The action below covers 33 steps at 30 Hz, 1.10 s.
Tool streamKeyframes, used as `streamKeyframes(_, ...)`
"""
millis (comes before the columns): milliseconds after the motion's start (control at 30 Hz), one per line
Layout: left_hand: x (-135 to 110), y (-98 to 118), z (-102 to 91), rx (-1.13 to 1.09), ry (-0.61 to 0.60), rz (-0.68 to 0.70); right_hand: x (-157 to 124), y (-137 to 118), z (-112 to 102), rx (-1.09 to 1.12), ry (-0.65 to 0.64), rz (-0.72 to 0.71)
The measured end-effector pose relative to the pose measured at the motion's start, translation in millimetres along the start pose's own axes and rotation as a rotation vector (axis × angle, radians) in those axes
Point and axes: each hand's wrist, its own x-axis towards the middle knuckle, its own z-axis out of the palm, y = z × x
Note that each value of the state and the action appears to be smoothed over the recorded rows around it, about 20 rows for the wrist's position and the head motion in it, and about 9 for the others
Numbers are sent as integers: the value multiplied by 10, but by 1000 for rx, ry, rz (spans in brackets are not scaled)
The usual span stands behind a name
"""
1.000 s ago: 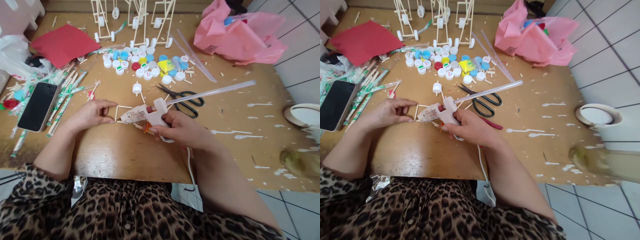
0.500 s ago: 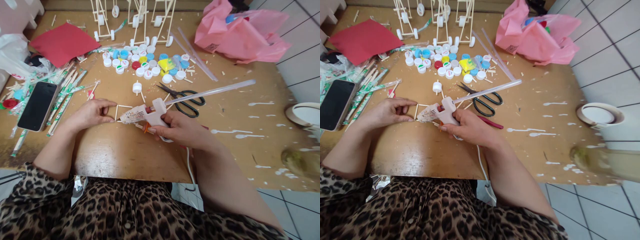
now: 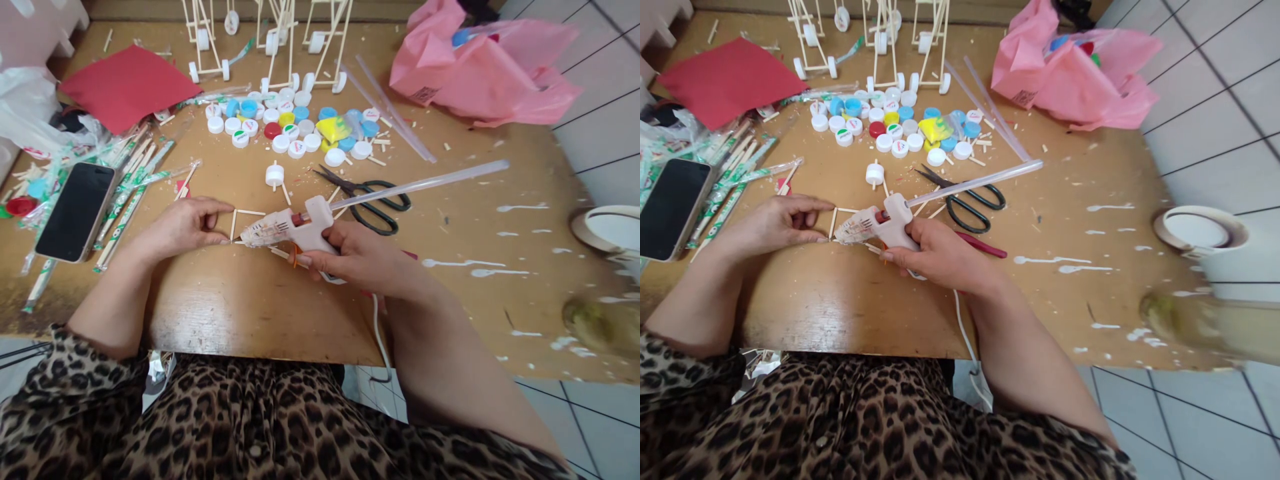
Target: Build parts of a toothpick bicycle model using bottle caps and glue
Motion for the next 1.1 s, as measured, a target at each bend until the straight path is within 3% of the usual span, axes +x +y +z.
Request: streamKeyframes(1100,0,-8,0,-23,0,7,6,-47,0,-15,11,15)
